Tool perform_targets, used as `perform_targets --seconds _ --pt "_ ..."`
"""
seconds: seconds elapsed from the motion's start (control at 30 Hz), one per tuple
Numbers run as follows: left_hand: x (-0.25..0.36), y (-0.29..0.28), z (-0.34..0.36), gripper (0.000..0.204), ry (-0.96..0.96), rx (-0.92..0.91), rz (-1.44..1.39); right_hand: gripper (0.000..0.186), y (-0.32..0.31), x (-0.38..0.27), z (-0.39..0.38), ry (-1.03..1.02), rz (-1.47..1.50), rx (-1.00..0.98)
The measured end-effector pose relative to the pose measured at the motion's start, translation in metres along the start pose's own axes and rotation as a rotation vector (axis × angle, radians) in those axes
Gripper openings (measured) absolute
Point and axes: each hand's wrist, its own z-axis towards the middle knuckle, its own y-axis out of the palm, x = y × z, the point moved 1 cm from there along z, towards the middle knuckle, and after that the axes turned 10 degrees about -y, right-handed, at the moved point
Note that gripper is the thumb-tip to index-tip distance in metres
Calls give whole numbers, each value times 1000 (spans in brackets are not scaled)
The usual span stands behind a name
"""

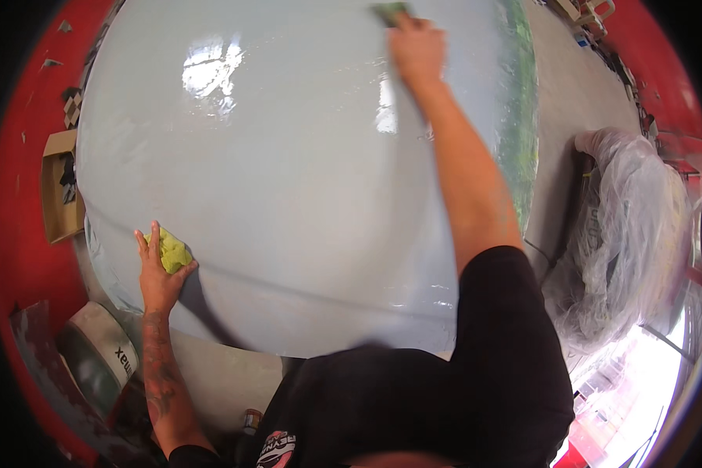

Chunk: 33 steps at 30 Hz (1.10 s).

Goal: Sanding the surface of a car hood using a sanding block and a cloth.

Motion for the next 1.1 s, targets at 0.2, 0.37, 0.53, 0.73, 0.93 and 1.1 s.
perform_targets --seconds 0.2,0.37,0.53,0.73,0.93,1.1 --pt "13 2 1 118 -33 -38 7 35 -21 36 -7 375 -129 1" --pt "7 4 2 119 -31 -34 21 45 -34 -130 -57 -174 245 -130" --pt "0 7 -1 121 4 9 29 41 -33 24 -60 83 -23 24" --pt "4 12 8 121 32 10 46 40 -44 9 -71 331 -37 -9" --pt "2 10 6 117 -2 -29 68 44 -77 -174 -139 -131 322 -114" --pt "1 6 7 116 10 -30 89 44 -69 5 -139 322 -74 20"
